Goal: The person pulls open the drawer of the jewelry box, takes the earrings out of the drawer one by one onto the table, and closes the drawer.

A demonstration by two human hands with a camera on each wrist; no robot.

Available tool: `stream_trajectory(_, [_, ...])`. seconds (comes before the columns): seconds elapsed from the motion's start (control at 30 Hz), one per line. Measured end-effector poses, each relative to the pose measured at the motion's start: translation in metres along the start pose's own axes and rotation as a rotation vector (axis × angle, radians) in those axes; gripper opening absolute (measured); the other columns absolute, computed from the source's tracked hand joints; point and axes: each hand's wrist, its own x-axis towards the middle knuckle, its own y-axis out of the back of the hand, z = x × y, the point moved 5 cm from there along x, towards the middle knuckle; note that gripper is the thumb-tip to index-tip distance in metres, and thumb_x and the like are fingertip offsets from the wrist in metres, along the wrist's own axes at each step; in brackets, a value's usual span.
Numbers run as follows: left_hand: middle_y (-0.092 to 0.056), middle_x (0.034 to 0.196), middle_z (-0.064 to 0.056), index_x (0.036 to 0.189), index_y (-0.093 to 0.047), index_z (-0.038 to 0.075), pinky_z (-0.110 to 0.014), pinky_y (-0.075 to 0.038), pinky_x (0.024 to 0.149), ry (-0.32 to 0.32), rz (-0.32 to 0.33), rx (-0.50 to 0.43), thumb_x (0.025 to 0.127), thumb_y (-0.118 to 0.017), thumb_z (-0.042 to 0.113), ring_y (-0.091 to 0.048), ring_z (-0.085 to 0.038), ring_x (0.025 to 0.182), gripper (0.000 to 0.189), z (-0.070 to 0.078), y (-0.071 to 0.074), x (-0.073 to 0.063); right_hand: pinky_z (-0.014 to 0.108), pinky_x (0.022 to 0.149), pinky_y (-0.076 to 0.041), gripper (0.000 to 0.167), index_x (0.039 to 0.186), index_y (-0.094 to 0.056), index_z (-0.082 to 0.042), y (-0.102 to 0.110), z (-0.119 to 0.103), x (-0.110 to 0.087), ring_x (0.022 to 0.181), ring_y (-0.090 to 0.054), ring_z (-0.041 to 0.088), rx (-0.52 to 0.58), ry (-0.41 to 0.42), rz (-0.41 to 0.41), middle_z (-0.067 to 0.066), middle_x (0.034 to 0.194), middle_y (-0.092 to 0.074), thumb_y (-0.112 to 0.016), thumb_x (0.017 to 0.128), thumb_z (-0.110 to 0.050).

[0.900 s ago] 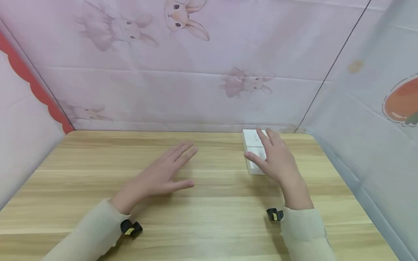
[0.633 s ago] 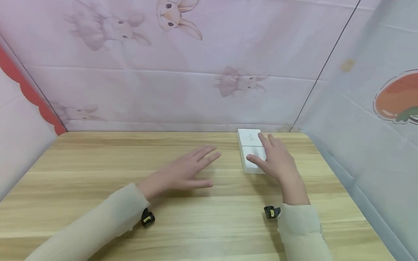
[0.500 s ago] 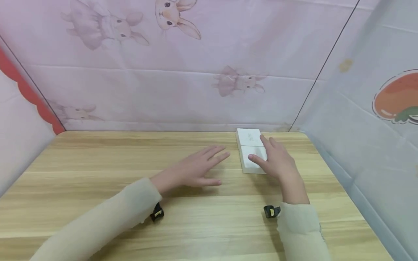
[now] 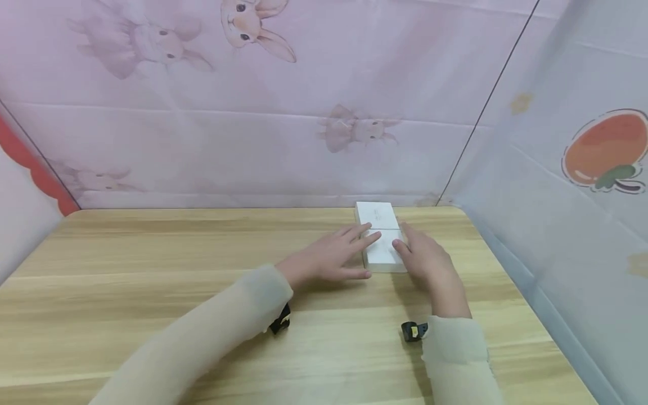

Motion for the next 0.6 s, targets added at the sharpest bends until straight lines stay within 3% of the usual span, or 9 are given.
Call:
stream_trajectory(0.3, [-0.001, 0.168, -0.012, 0.162, -0.003, 0.024, -0.048, -0.014, 0.124, 0.053, -0.066, 0.046, 0.096, -0.041, 0.069, 0.001, -0.035, 0.154, 0.088, 0.001, -0.006, 0.014, 0.069, 0.109, -0.031, 0.068, 0.157, -0.024, 0.0, -0.006, -0.005, 0.006, 0.137, -0.037, 0.053, 0.007, -0.019, -0.051, 0.032, 0.148, -0.042, -0.041, 0.106, -0.042])
stream_trajectory(0.4, [0.004, 0.169, -0.011, 0.162, 0.001, 0.024, -0.047, -0.012, 0.125, 0.059, -0.099, 0.062, 0.097, -0.038, 0.069, 0.005, -0.032, 0.154, 0.088, 0.0, -0.009, 0.017, 0.061, 0.097, -0.046, 0.052, 0.142, -0.047, -0.002, -0.007, -0.007, 0.008, 0.118, -0.056, 0.045, 0.013, -0.004, -0.06, 0.028, 0.13, -0.06, -0.045, 0.105, -0.039])
stream_trajectory(0.53, [0.005, 0.169, -0.01, 0.162, 0.004, 0.023, -0.046, -0.012, 0.125, 0.052, -0.125, 0.09, 0.098, -0.034, 0.068, 0.004, -0.029, 0.155, 0.087, 0.0, -0.012, 0.021, 0.06, 0.098, -0.045, 0.05, 0.137, -0.052, -0.001, -0.01, -0.008, 0.009, 0.119, -0.056, 0.044, 0.023, -0.01, -0.079, 0.027, 0.132, -0.059, -0.044, 0.105, -0.038])
stream_trajectory(0.6, [0.004, 0.169, -0.01, 0.162, 0.004, 0.022, -0.045, -0.012, 0.125, 0.047, -0.126, 0.106, 0.099, -0.032, 0.067, 0.003, -0.029, 0.155, 0.085, 0.001, -0.013, 0.023, 0.064, 0.106, -0.039, 0.057, 0.146, -0.045, 0.002, -0.011, -0.008, 0.008, 0.13, -0.048, 0.048, 0.021, -0.019, -0.089, 0.029, 0.142, -0.051, -0.042, 0.106, -0.039])
